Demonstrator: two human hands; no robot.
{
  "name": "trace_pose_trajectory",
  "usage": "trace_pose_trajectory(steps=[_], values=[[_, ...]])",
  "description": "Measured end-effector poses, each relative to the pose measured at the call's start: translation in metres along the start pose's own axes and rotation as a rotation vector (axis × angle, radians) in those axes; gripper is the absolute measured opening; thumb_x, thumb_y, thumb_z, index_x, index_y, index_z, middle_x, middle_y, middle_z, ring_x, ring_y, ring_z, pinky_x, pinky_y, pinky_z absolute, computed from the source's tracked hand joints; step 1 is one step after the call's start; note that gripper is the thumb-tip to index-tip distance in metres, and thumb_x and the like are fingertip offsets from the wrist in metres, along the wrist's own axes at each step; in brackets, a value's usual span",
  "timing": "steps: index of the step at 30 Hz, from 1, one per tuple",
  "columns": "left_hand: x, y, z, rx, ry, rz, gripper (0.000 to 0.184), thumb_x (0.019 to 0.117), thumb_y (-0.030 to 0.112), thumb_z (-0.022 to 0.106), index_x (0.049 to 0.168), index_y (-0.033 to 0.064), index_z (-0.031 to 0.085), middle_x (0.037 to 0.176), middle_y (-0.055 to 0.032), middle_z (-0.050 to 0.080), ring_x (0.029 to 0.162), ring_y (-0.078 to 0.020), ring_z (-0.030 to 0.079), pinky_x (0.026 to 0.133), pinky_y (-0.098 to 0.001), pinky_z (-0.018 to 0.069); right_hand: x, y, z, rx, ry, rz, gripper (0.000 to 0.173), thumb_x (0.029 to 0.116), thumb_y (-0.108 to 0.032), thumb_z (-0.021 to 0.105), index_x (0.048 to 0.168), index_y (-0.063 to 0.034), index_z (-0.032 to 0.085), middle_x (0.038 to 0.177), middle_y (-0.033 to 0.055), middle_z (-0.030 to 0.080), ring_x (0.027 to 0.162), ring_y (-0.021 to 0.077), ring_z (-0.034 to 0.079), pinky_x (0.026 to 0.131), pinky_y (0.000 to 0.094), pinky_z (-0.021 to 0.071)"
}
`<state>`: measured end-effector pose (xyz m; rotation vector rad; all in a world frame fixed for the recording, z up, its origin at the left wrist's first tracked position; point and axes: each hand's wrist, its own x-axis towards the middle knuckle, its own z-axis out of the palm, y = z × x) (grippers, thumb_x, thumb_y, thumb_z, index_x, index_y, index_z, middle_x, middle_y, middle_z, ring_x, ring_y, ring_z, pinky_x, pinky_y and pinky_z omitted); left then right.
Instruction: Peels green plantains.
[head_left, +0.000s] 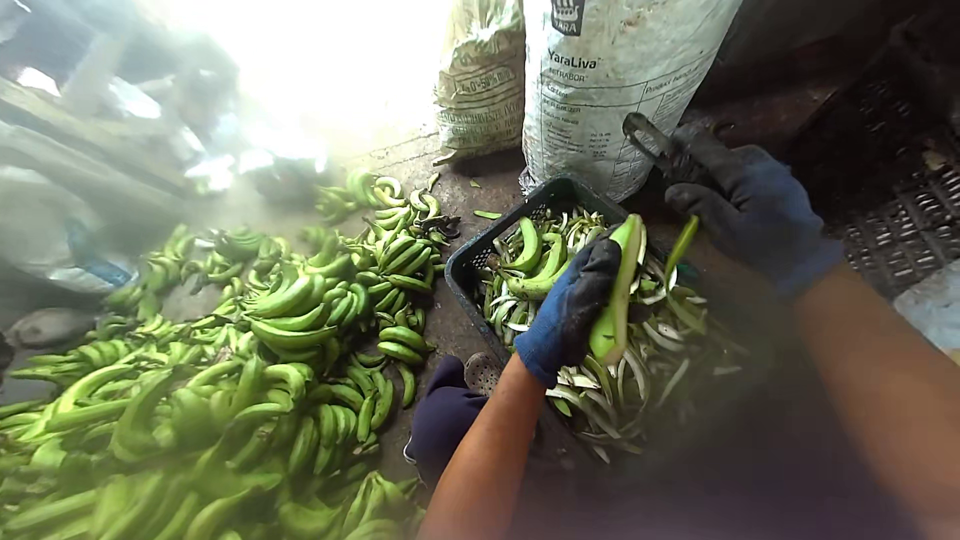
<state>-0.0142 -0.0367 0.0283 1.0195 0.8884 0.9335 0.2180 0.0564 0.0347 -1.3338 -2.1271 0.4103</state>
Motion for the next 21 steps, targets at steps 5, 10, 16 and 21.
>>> trace_pose_trajectory(steps=[5, 10, 16, 21], values=[[0.014, 0.003, -0.022, 0.152, 0.493, 0.169, 0.046, 0.1090, 0.043, 0.036, 0.147, 0.0182, 0.044, 0.107, 0.0006, 0.065, 0.082, -0.0031, 0.063, 0.069, -0.0235, 0.0563, -0.043, -0.028, 0.030, 0.368, -0.228, -0.155, 0.054, 0.0940, -0.037, 0.067, 0.144, -0.0188, 0.057, 0.114, -0.0011, 0.070, 0.096, 0.0069, 0.068, 0.081, 0.0312, 0.0609], [0.027, 0.003, -0.018, 0.206, 0.694, 0.339, 0.050, 0.1104, 0.025, 0.028, 0.155, 0.0015, 0.029, 0.139, -0.0117, 0.053, 0.117, -0.0037, 0.055, 0.101, -0.0219, 0.0456, -0.041, -0.024, 0.037, 0.207, -0.180, -0.441, 0.053, 0.0899, -0.038, 0.066, 0.137, -0.0137, 0.065, 0.123, 0.0108, 0.068, 0.109, 0.0207, 0.066, 0.093, 0.0396, 0.0552], [0.009, -0.001, -0.015, 0.271, 0.576, 0.334, 0.047, 0.1103, 0.031, 0.034, 0.155, 0.0166, 0.032, 0.127, -0.0045, 0.060, 0.100, -0.0050, 0.061, 0.083, -0.0266, 0.0541, -0.034, -0.028, 0.026, 0.098, -0.168, -0.311, 0.049, 0.0919, -0.029, 0.069, 0.140, -0.0205, 0.064, 0.125, 0.0108, 0.067, 0.111, 0.0276, 0.065, 0.092, 0.0491, 0.0538], [-0.006, -0.001, -0.005, 0.186, -0.017, 0.078, 0.061, 0.0998, 0.059, 0.038, 0.152, 0.0274, 0.039, 0.103, 0.0003, 0.067, 0.076, -0.0067, 0.063, 0.064, -0.0263, 0.0551, -0.008, 0.001, 0.015, 0.073, -0.084, -0.091, 0.056, 0.1031, -0.051, 0.049, 0.151, -0.0208, 0.052, 0.130, 0.0163, 0.064, 0.120, 0.0334, 0.060, 0.102, 0.0556, 0.0471]])
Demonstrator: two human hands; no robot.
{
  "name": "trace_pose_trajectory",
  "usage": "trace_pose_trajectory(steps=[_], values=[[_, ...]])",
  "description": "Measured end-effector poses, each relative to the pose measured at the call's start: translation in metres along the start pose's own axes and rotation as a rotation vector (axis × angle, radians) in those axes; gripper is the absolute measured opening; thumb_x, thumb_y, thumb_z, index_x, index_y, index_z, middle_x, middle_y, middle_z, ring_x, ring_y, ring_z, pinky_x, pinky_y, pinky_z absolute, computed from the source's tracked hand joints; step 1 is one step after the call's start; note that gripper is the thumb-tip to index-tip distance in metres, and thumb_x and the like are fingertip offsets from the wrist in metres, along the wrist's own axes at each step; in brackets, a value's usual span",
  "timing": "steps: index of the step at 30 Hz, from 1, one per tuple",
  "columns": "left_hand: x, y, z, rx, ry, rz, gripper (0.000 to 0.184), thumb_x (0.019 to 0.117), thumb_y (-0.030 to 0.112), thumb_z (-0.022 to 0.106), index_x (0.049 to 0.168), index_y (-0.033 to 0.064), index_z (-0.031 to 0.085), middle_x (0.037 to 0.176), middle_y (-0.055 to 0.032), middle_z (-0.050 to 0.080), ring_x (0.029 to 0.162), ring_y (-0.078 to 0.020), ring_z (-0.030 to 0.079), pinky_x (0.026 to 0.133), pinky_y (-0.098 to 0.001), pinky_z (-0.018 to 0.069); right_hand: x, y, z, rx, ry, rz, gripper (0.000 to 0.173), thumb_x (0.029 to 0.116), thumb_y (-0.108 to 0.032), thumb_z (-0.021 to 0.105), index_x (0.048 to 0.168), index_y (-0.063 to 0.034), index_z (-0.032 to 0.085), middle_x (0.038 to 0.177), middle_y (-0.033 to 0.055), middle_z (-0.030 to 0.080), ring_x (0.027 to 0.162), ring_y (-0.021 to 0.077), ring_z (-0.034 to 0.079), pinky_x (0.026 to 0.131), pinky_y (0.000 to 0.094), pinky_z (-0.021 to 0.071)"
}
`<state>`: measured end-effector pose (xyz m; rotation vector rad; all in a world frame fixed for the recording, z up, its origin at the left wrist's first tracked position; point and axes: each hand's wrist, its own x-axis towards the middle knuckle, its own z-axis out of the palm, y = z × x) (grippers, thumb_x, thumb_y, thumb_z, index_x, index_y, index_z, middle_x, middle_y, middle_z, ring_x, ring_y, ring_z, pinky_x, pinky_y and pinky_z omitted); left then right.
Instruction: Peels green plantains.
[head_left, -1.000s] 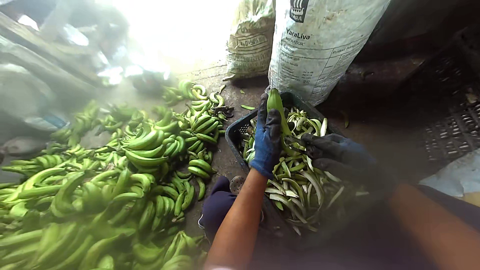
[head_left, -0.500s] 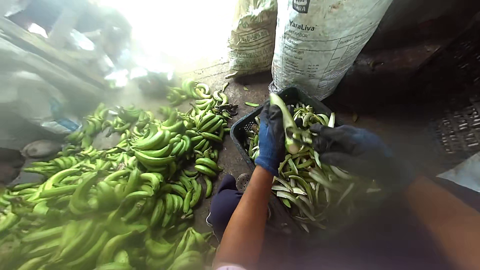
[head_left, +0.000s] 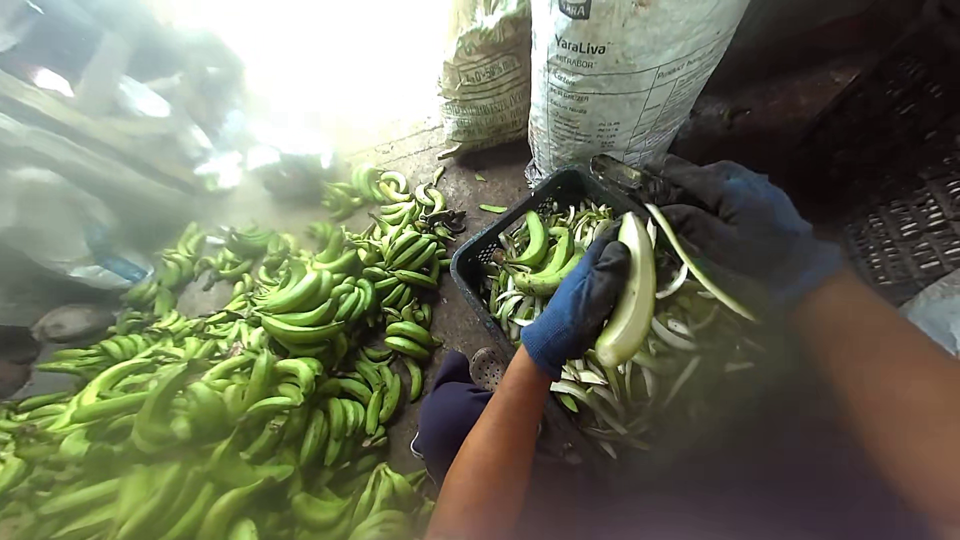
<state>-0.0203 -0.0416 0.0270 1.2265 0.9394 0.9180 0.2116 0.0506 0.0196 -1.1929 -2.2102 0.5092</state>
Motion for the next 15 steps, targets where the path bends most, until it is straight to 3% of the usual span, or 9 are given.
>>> trace_pose_trajectory(steps=[2, 4, 5, 6, 8, 10, 12, 14, 15], values=[[0.010, -0.010, -0.007, -0.025, 0.125, 0.040, 0.052, 0.1046, 0.049, 0.037, 0.150, 0.0239, 0.041, 0.103, 0.0009, 0.066, 0.076, -0.0044, 0.062, 0.065, -0.0239, 0.0544, -0.007, -0.013, 0.002, 0.035, -0.018, -0.054, 0.057, 0.1020, -0.051, 0.051, 0.149, -0.0191, 0.053, 0.127, 0.0139, 0.064, 0.116, 0.0290, 0.061, 0.099, 0.0511, 0.0490], [0.019, -0.010, -0.013, -0.068, 0.408, 0.117, 0.037, 0.1099, 0.026, 0.033, 0.139, 0.0102, 0.049, 0.103, 0.0007, 0.063, 0.083, -0.0012, 0.060, 0.074, -0.0218, 0.0544, -0.020, -0.024, 0.017, 0.031, -0.040, -0.223, 0.051, 0.0975, -0.044, 0.059, 0.141, -0.0169, 0.061, 0.121, 0.0090, 0.068, 0.109, 0.0229, 0.065, 0.094, 0.0457, 0.0540], [0.026, -0.006, -0.015, -0.175, 0.544, 0.151, 0.033, 0.1106, 0.021, 0.030, 0.133, 0.0056, 0.049, 0.100, -0.0002, 0.062, 0.085, -0.0023, 0.061, 0.076, -0.0227, 0.0553, -0.026, -0.026, 0.026, 0.023, -0.030, -0.312, 0.048, 0.0933, -0.039, 0.066, 0.135, -0.0152, 0.067, 0.119, 0.0115, 0.069, 0.105, 0.0253, 0.067, 0.089, 0.0468, 0.0555], [0.033, 0.000, -0.016, -0.297, 0.682, 0.172, 0.031, 0.1115, 0.023, 0.031, 0.128, 0.0057, 0.050, 0.096, -0.0010, 0.066, 0.083, -0.0052, 0.066, 0.073, -0.0257, 0.0596, -0.030, -0.026, 0.032, -0.011, -0.014, -0.373, 0.047, 0.0920, -0.038, 0.068, 0.134, -0.0175, 0.068, 0.119, 0.0123, 0.070, 0.102, 0.0264, 0.068, 0.084, 0.0472, 0.0569], [0.038, 0.005, -0.016, -0.410, 0.798, 0.214, 0.034, 0.1120, 0.026, 0.031, 0.137, 0.0071, 0.044, 0.103, -0.0030, 0.064, 0.088, -0.0089, 0.067, 0.076, -0.0300, 0.0606, -0.032, -0.026, 0.036, -0.077, 0.014, -0.394, 0.046, 0.0919, -0.035, 0.068, 0.136, -0.0200, 0.067, 0.121, 0.0144, 0.069, 0.102, 0.0312, 0.068, 0.081, 0.0514, 0.0560], [0.032, 0.002, -0.011, -0.372, 0.738, 0.237, 0.034, 0.1118, 0.030, 0.031, 0.140, 0.0150, 0.042, 0.110, 0.0000, 0.064, 0.091, -0.0059, 0.066, 0.076, -0.0276, 0.0596, -0.028, -0.029, 0.031, -0.101, 0.029, -0.326, 0.047, 0.0913, -0.031, 0.066, 0.137, -0.0205, 0.065, 0.124, 0.0150, 0.068, 0.108, 0.0338, 0.067, 0.087, 0.0544, 0.0543], [0.017, -0.003, -0.005, -0.109, 0.588, 0.175, 0.041, 0.1111, 0.040, 0.032, 0.148, 0.0227, 0.039, 0.115, 0.0043, 0.062, 0.088, 0.0002, 0.060, 0.072, -0.0213, 0.0539, -0.021, -0.033, 0.019, -0.060, -0.006, -0.190, 0.047, 0.0955, -0.031, 0.065, 0.141, -0.0213, 0.062, 0.128, 0.0156, 0.066, 0.116, 0.0353, 0.064, 0.094, 0.0568, 0.0518], [0.012, -0.008, -0.004, 0.045, 0.338, 0.071, 0.040, 0.1088, 0.036, 0.036, 0.145, 0.0209, 0.045, 0.107, 0.0001, 0.064, 0.080, -0.0052, 0.061, 0.066, -0.0268, 0.0541, -0.012, -0.026, 0.009, 0.008, -0.050, -0.049, 0.048, 0.1015, -0.040, 0.055, 0.147, -0.0234, 0.057, 0.132, 0.0111, 0.065, 0.120, 0.0287, 0.062, 0.100, 0.0530, 0.0500], [0.015, -0.011, -0.006, 0.063, 0.161, 0.021, 0.043, 0.1070, 0.036, 0.038, 0.146, 0.0202, 0.044, 0.109, -0.0025, 0.065, 0.083, -0.0090, 0.064, 0.070, -0.0305, 0.0565, -0.008, -0.020, 0.006, 0.033, -0.067, 0.004, 0.050, 0.1033, -0.045, 0.049, 0.147, -0.0237, 0.056, 0.131, 0.0085, 0.065, 0.119, 0.0250, 0.062, 0.099, 0.0507, 0.0495]])
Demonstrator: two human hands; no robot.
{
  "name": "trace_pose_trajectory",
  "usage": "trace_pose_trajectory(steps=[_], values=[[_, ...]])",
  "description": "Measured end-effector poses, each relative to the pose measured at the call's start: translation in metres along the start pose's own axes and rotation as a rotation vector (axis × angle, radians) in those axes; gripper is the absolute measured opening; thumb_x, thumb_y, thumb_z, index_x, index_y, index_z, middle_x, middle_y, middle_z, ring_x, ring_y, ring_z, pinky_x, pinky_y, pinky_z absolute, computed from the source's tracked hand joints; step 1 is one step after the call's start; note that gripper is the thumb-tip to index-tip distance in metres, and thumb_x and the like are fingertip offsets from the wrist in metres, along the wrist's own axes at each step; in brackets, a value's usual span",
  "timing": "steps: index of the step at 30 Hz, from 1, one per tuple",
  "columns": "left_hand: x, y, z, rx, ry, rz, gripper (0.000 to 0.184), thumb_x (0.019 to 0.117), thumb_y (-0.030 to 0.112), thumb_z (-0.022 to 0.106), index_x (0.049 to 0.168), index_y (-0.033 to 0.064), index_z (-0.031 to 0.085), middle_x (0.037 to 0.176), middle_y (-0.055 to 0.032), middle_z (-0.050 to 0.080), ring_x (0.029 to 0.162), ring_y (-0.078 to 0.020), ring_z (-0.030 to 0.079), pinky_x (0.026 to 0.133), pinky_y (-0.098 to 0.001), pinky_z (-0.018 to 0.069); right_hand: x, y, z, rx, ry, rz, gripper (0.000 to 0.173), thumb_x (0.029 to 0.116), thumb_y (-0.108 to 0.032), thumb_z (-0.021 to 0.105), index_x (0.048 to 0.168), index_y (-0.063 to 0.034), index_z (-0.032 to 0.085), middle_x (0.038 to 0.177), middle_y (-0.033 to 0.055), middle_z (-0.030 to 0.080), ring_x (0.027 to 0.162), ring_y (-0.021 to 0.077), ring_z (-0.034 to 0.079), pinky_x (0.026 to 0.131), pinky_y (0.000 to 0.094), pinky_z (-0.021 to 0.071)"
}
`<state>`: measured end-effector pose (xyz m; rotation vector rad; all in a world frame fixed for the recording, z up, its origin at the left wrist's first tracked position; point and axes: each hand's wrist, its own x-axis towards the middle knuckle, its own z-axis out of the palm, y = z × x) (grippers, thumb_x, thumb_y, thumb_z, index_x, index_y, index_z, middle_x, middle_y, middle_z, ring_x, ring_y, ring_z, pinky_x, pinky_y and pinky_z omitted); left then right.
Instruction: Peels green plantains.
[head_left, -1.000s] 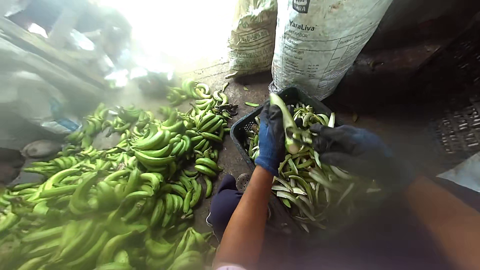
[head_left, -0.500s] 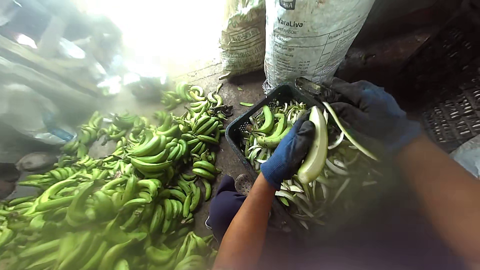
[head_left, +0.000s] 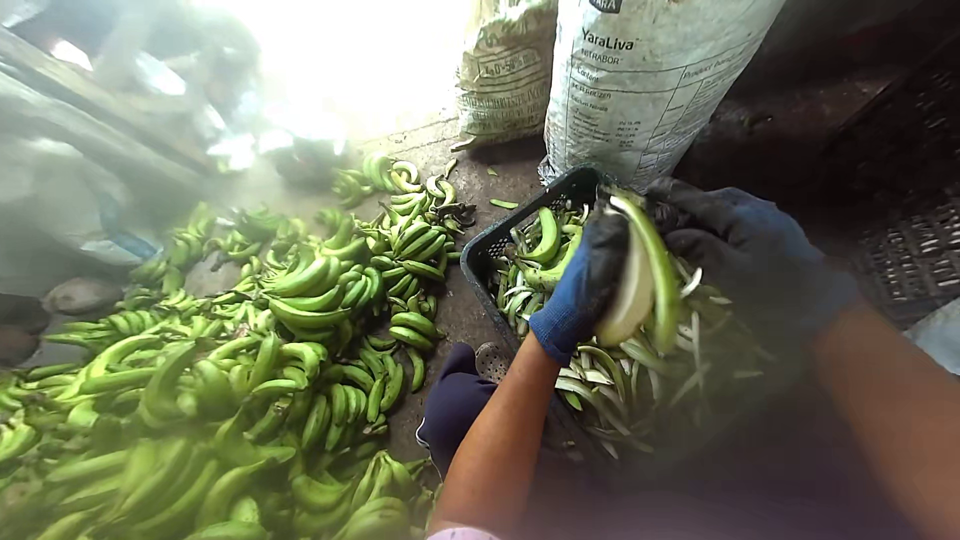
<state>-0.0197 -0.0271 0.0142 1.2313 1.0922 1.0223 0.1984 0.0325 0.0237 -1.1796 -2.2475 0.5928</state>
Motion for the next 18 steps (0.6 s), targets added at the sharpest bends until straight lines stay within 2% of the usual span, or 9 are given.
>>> trace_pose_trajectory(steps=[2, 4, 5, 7, 9, 11, 13, 16, 18], values=[[0.011, -0.002, 0.002, -0.001, -0.222, -0.090, 0.050, 0.1075, 0.041, 0.035, 0.152, 0.0182, 0.038, 0.112, -0.0073, 0.066, 0.088, -0.0141, 0.066, 0.074, -0.0345, 0.0587, 0.001, 0.014, 0.000, 0.081, -0.016, 0.054, 0.046, 0.1067, -0.040, 0.044, 0.147, -0.0213, 0.056, 0.142, 0.0033, 0.061, 0.123, 0.0169, 0.061, 0.105, 0.0430, 0.0487], [0.013, -0.004, 0.001, -0.011, -0.173, -0.159, 0.053, 0.1090, 0.041, 0.033, 0.158, 0.0196, 0.030, 0.118, -0.0109, 0.065, 0.090, -0.0176, 0.066, 0.076, -0.0379, 0.0581, -0.002, 0.017, 0.007, 0.115, -0.023, 0.065, 0.046, 0.1073, -0.037, 0.043, 0.149, -0.0199, 0.054, 0.145, 0.0039, 0.059, 0.125, 0.0161, 0.061, 0.107, 0.0422, 0.0483], [0.012, -0.004, 0.000, -0.063, -0.051, -0.157, 0.048, 0.1091, 0.040, 0.033, 0.153, 0.0222, 0.036, 0.109, -0.0076, 0.067, 0.081, -0.0148, 0.066, 0.068, -0.0342, 0.0575, -0.005, 0.011, 0.010, 0.078, -0.014, 0.030, 0.047, 0.1062, -0.038, 0.046, 0.148, -0.0194, 0.055, 0.136, 0.0068, 0.063, 0.119, 0.0193, 0.063, 0.102, 0.0454, 0.0511], [0.012, -0.001, -0.006, -0.328, 0.179, -0.075, 0.034, 0.1110, 0.038, 0.028, 0.126, 0.0228, 0.054, 0.087, 0.0053, 0.065, 0.065, -0.0028, 0.061, 0.055, -0.0208, 0.0538, -0.012, 0.001, 0.022, -0.005, 0.014, -0.155, 0.047, 0.0992, -0.039, 0.058, 0.140, -0.0165, 0.061, 0.119, 0.0088, 0.068, 0.105, 0.0229, 0.067, 0.089, 0.0480, 0.0554], [0.022, 0.000, -0.013, -0.699, 0.321, 0.014, 0.043, 0.1109, 0.040, 0.022, 0.106, 0.0176, 0.059, 0.081, 0.0041, 0.067, 0.069, -0.0041, 0.065, 0.060, -0.0220, 0.0562, -0.017, -0.001, 0.034, -0.062, 0.076, -0.389, 0.046, 0.0918, -0.035, 0.070, 0.133, -0.0159, 0.067, 0.118, 0.0133, 0.070, 0.103, 0.0278, 0.069, 0.085, 0.0482, 0.0569], [0.029, -0.001, -0.015, -0.842, 0.417, 0.123, 0.044, 0.1118, 0.038, 0.020, 0.105, 0.0139, 0.057, 0.085, 0.0002, 0.068, 0.079, -0.0086, 0.069, 0.069, -0.0273, 0.0602, -0.016, -0.003, 0.038, -0.130, 0.120, -0.487, 0.044, 0.0930, -0.032, 0.069, 0.134, -0.0167, 0.067, 0.118, 0.0155, 0.071, 0.099, 0.0311, 0.070, 0.080, 0.0501, 0.0576], [0.026, 0.003, -0.009, -0.831, 0.424, 0.157, 0.043, 0.1112, 0.036, 0.019, 0.101, 0.0170, 0.056, 0.081, 0.0028, 0.067, 0.074, -0.0065, 0.068, 0.065, -0.0253, 0.0589, -0.013, -0.007, 0.037, -0.164, 0.134, -0.461, 0.042, 0.0956, -0.031, 0.063, 0.135, -0.0149, 0.066, 0.121, 0.0168, 0.070, 0.103, 0.0336, 0.070, 0.083, 0.0516, 0.0578], [0.004, 0.009, -0.002, -0.452, 0.366, 0.110, 0.040, 0.1092, 0.050, 0.026, 0.121, 0.0287, 0.058, 0.093, 0.0088, 0.068, 0.072, -0.0008, 0.063, 0.058, -0.0202, 0.0538, -0.012, -0.019, 0.028, -0.104, -0.003, -0.139, 0.050, 0.1015, -0.038, 0.052, 0.148, -0.0182, 0.054, 0.129, 0.0134, 0.066, 0.114, 0.0316, 0.066, 0.094, 0.0543, 0.0530], [0.001, 0.007, 0.001, -0.129, 0.386, 0.057, 0.045, 0.1090, 0.051, 0.027, 0.140, 0.0262, 0.049, 0.107, 0.0030, 0.062, 0.082, -0.0045, 0.060, 0.066, -0.0253, 0.0540, -0.008, -0.016, 0.023, -0.052, -0.057, -0.002, 0.053, 0.1020, -0.041, 0.052, 0.152, -0.0240, 0.049, 0.133, 0.0140, 0.064, 0.116, 0.0347, 0.064, 0.093, 0.0604, 0.0509]])
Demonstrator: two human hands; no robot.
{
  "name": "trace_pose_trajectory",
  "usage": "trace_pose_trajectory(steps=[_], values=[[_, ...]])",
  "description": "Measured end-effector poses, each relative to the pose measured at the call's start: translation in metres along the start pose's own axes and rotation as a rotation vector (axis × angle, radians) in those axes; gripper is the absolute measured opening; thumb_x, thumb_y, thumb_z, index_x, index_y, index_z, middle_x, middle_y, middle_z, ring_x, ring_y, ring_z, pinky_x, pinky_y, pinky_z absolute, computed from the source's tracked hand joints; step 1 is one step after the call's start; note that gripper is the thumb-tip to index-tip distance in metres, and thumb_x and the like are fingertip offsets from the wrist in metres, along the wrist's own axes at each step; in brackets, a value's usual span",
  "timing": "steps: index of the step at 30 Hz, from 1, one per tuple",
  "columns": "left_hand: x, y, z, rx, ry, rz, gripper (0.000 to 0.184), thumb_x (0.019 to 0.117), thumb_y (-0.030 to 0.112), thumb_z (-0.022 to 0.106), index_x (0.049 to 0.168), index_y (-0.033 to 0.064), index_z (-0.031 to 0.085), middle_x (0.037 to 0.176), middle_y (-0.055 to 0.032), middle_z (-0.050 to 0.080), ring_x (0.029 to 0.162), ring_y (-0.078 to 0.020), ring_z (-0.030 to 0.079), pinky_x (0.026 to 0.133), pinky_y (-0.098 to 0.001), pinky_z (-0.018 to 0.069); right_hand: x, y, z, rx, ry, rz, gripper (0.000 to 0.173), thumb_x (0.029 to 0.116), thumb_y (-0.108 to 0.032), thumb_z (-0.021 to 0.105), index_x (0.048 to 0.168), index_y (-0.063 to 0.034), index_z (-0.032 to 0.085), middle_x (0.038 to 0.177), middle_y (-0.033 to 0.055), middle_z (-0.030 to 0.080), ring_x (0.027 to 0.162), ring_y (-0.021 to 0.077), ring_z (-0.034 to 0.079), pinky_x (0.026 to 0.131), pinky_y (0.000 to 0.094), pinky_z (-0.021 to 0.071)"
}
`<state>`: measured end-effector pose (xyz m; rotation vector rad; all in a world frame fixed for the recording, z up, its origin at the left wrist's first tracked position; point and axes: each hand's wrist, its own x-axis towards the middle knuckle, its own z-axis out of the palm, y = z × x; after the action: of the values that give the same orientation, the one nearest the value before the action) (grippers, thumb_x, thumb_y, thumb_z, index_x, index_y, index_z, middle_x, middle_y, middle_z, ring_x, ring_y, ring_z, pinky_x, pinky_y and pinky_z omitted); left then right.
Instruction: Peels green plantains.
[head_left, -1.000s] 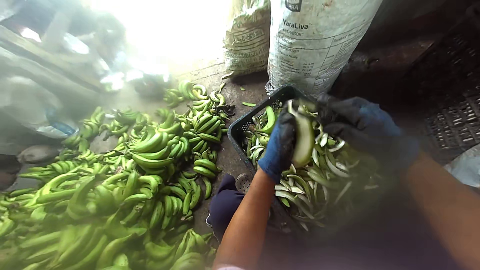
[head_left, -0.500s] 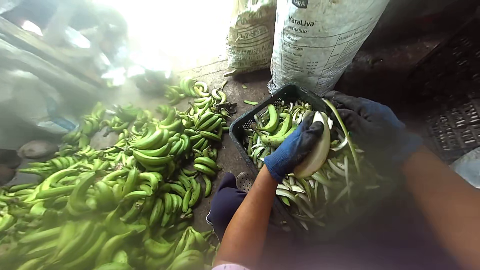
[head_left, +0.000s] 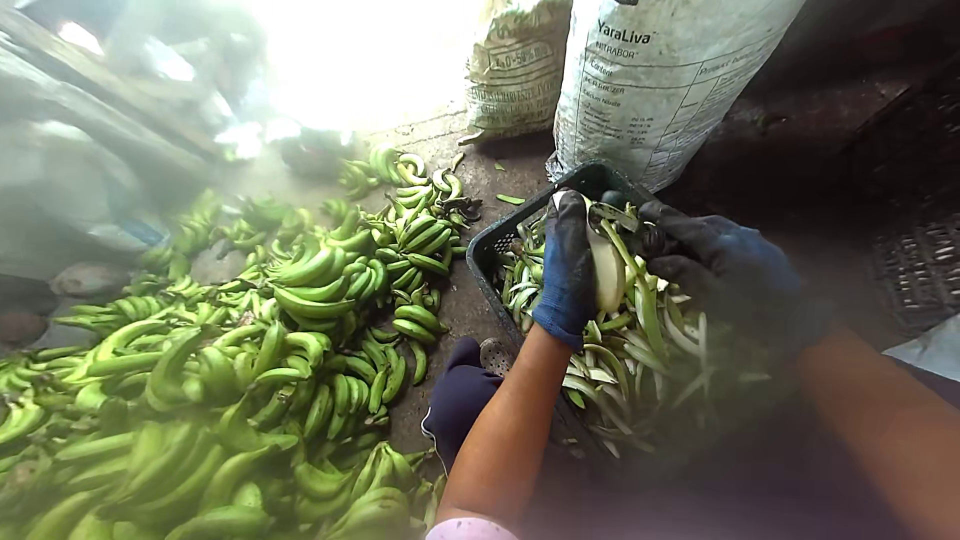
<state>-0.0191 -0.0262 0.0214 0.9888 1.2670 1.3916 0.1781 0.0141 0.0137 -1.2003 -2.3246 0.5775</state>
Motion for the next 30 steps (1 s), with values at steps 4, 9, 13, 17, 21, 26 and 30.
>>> trace_pose_trajectory(steps=[4, 9, 13, 17, 21, 26, 30], values=[[0.005, -0.011, -0.001, 0.474, -0.227, 0.121, 0.040, 0.1091, 0.020, 0.037, 0.145, 0.0060, 0.046, 0.129, -0.0138, 0.061, 0.105, -0.0188, 0.063, 0.090, -0.0408, 0.0539, 0.004, 0.021, 0.004, 0.100, -0.059, 0.139, 0.053, 0.1042, -0.051, 0.045, 0.151, -0.0271, 0.050, 0.133, 0.0077, 0.065, 0.113, 0.0261, 0.066, 0.092, 0.0550, 0.0532], [0.004, -0.014, -0.005, 0.332, -0.410, -0.155, 0.042, 0.1099, 0.037, 0.037, 0.148, 0.0203, 0.046, 0.115, -0.0083, 0.066, 0.082, -0.0210, 0.066, 0.067, -0.0424, 0.0578, 0.011, 0.028, 0.013, 0.376, -0.065, 0.371, 0.041, 0.1086, -0.036, 0.047, 0.146, -0.0197, 0.055, 0.128, 0.0081, 0.067, 0.107, 0.0189, 0.068, 0.093, 0.0467, 0.0550], [0.005, 0.008, -0.015, 0.038, -0.156, -0.324, 0.044, 0.1083, 0.048, 0.033, 0.134, 0.0156, 0.049, 0.081, -0.0012, 0.063, 0.058, -0.0110, 0.061, 0.050, -0.0290, 0.0548, 0.000, 0.010, 0.011, 0.161, -0.033, -0.077, 0.052, 0.0985, -0.047, 0.056, 0.143, -0.0199, 0.060, 0.124, 0.0070, 0.067, 0.102, 0.0183, 0.067, 0.086, 0.0444, 0.0559], [0.013, 0.007, -0.023, -0.156, -0.102, -0.306, 0.043, 0.1123, 0.035, 0.026, 0.109, 0.0081, 0.059, 0.079, -0.0002, 0.066, 0.067, -0.0061, 0.064, 0.061, -0.0240, 0.0556, -0.004, 0.013, 0.011, -0.066, 0.011, -0.486, 0.052, 0.0912, -0.045, 0.066, 0.137, -0.0194, 0.066, 0.115, 0.0127, 0.073, 0.099, 0.0307, 0.070, 0.082, 0.0499, 0.0569], [0.016, 0.006, -0.026, -0.523, -0.101, -0.317, 0.049, 0.1113, 0.038, 0.017, 0.098, 0.0137, 0.057, 0.076, -0.0012, 0.068, 0.068, -0.0100, 0.068, 0.062, -0.0258, 0.0581, -0.003, 0.006, -0.001, -0.089, 0.053, -0.545, 0.043, 0.0889, -0.036, 0.070, 0.129, -0.0186, 0.071, 0.105, 0.0112, 0.073, 0.091, 0.0284, 0.071, 0.073, 0.0482, 0.0572], [-0.006, 0.005, -0.023, 0.078, -0.155, -0.067, 0.041, 0.1118, 0.038, 0.025, 0.129, 0.0162, 0.055, 0.094, 0.0021, 0.064, 0.074, -0.0027, 0.060, 0.063, -0.0237, 0.0530, -0.008, -0.002, -0.005, -0.046, -0.013, -0.168, 0.047, 0.0942, -0.036, 0.066, 0.139, -0.0214, 0.064, 0.123, 0.0153, 0.068, 0.109, 0.0361, 0.066, 0.086, 0.0582, 0.0539], [-0.010, 0.000, -0.015, 0.192, -0.290, -0.076, 0.042, 0.1106, 0.034, 0.032, 0.149, 0.0210, 0.046, 0.112, -0.0018, 0.067, 0.081, -0.0088, 0.065, 0.069, -0.0292, 0.0572, 0.003, 0.006, -0.008, 0.169, -0.110, 0.315, 0.045, 0.1063, -0.042, 0.050, 0.150, -0.0298, 0.052, 0.124, 0.0097, 0.069, 0.104, 0.0258, 0.069, 0.088, 0.0549, 0.0548]])
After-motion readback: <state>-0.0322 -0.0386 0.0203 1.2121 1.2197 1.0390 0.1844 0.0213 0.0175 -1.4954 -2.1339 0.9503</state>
